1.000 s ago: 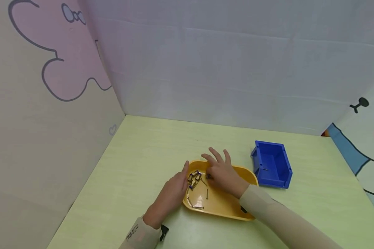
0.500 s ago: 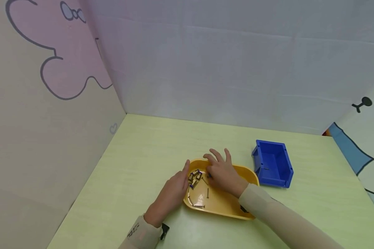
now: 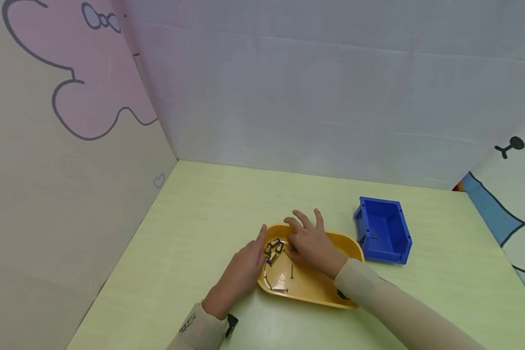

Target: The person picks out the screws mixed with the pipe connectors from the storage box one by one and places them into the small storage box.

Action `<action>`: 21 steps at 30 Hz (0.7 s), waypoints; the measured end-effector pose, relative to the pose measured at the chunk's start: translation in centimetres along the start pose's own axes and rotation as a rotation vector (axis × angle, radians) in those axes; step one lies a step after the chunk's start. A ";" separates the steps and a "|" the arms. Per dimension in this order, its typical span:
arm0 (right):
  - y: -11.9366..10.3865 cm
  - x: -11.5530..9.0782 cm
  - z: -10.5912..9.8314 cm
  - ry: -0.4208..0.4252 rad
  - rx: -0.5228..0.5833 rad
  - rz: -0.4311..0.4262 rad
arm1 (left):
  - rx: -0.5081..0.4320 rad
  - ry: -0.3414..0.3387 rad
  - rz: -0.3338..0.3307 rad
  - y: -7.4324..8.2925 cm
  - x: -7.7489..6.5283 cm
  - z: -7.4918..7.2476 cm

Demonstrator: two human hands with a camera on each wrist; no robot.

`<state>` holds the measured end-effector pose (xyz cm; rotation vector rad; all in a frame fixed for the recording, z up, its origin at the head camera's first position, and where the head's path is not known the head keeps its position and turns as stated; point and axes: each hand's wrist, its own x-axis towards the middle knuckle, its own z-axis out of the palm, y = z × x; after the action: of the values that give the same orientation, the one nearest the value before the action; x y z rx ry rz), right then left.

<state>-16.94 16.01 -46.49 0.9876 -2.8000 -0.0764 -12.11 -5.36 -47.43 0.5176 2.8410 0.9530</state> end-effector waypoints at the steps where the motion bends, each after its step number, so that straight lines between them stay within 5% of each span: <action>1: 0.0 0.0 0.0 0.003 -0.005 -0.004 | 0.001 0.001 0.001 0.0 0.0 0.0; 21: -0.4 0.1 -0.2 0.025 0.050 0.032 | -0.013 -0.008 -0.017 0.0 0.0 -0.1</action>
<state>-16.69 15.66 -46.32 0.9479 -2.8065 0.0105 -12.14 -5.45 -47.36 0.4940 2.8253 0.9630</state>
